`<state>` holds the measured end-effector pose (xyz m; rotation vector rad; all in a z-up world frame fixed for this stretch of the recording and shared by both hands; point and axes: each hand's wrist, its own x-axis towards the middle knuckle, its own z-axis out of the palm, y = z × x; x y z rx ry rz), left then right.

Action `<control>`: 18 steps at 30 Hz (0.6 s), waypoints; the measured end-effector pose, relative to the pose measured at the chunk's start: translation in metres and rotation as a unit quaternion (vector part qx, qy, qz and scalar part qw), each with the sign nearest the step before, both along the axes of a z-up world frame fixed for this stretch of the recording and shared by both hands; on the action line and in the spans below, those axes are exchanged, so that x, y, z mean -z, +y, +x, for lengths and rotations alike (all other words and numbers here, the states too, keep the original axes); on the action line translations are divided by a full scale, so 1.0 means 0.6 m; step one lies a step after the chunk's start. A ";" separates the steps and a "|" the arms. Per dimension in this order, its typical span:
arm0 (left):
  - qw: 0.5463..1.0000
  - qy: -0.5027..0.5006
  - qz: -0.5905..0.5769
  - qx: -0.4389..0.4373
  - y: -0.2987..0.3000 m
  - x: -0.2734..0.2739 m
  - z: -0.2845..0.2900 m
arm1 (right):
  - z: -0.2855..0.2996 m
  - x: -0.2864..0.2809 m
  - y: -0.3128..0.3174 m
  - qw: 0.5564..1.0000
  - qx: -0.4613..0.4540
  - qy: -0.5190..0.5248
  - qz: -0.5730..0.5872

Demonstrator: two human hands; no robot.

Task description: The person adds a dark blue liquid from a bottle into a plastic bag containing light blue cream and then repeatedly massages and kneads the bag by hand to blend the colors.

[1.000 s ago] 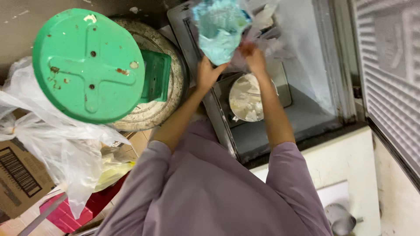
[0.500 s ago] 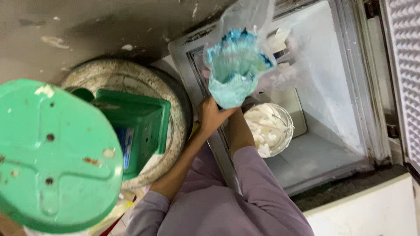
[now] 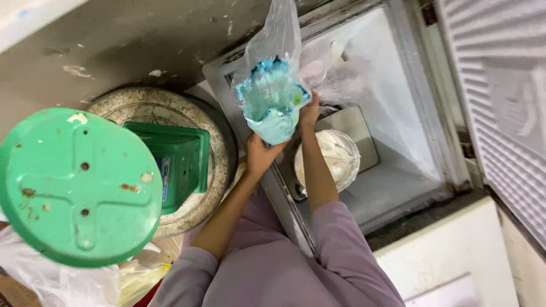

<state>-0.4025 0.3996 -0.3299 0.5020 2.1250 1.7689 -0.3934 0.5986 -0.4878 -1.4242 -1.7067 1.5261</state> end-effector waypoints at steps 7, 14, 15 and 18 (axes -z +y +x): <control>0.998 -0.005 0.043 0.037 -0.034 -0.057 0.087 | 0.218 -0.175 0.037 0.878 -0.049 0.253 -0.403; 0.990 -0.076 0.078 0.087 -0.121 -0.083 0.140 | 0.357 -0.381 -0.044 0.837 -0.017 0.359 -0.412; 0.989 -0.084 0.085 0.092 -0.134 -0.083 0.143 | 0.364 -0.410 -0.050 0.810 -0.036 0.412 -0.415; 0.984 -0.110 0.100 0.103 -0.175 -0.078 0.153 | 0.367 -0.481 -0.074 0.783 -0.109 0.492 -0.364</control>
